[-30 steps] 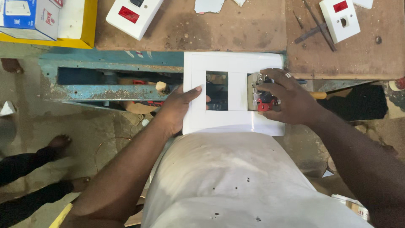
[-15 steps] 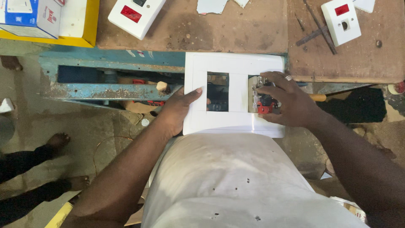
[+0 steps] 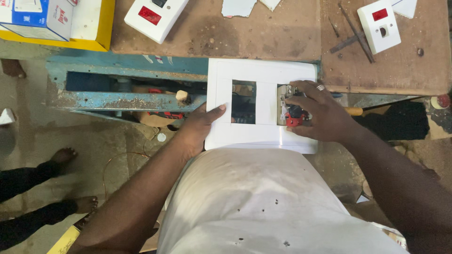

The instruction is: The person fits a red and metal switch mechanism into the cutout of a white plastic faceplate, pressing it to seat it, then uses a red pen to mark the faceplate around the mechanism. They handle other switch components and boxes on the workbench and lift the faceplate to view it.

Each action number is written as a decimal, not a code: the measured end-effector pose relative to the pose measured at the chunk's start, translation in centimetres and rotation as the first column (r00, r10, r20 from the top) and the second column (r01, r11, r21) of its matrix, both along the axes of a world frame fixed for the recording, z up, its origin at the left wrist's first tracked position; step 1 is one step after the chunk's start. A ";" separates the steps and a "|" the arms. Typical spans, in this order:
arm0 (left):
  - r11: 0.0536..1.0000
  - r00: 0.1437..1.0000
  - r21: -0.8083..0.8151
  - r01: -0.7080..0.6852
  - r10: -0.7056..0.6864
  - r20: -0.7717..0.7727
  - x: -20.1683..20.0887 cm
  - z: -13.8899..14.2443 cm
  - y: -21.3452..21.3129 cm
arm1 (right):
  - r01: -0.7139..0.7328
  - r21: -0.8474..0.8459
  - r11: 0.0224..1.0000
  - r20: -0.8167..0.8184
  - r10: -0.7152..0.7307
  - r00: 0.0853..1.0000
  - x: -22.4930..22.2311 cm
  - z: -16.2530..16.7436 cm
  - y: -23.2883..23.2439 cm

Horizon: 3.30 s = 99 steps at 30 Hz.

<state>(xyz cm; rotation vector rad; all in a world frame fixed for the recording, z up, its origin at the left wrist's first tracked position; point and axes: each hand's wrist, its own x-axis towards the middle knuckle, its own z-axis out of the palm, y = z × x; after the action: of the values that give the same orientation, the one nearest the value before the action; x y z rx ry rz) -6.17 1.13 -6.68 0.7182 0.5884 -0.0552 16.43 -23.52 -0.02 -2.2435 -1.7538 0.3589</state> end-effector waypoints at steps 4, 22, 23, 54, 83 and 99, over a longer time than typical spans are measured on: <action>1.000 1.000 0.004 -0.005 0.005 -0.006 -0.2 -0.2 -0.2 | -0.024 -0.029 0.999 0.054 0.025 0.998 0.1 0.0 0.1; 0.994 0.999 0.101 -0.048 0.047 0.009 -2.1 0.3 1.0 | -0.027 0.037 0.999 -0.027 0.028 0.999 -1.0 0.2 1.9; 0.993 0.998 0.104 -0.055 0.055 0.000 -2.4 0.4 1.2 | -0.031 0.059 0.998 -0.038 0.033 0.999 -1.2 0.2 2.1; 0.894 0.958 -0.415 -0.168 0.248 0.146 -4.3 -5.9 4.7 | -0.008 0.059 0.998 -0.093 0.013 0.996 -4.0 -0.9 6.4; 0.999 0.925 -0.035 0.000 0.013 0.379 5.1 -11.4 -2.8 | 0.004 0.057 0.998 -0.081 0.000 0.997 -4.8 -0.2 5.1; 0.986 0.914 -0.075 0.149 -0.109 0.390 4.2 -13.2 -3.3 | 0.341 0.161 0.926 -0.078 -0.333 0.940 -7.1 -1.8 2.6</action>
<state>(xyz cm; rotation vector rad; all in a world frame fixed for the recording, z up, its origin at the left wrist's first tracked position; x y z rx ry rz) -1.99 -2.20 -19.90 0.6443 0.1583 -0.0646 9.37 -20.88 -1.80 -2.3287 -1.2844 0.1789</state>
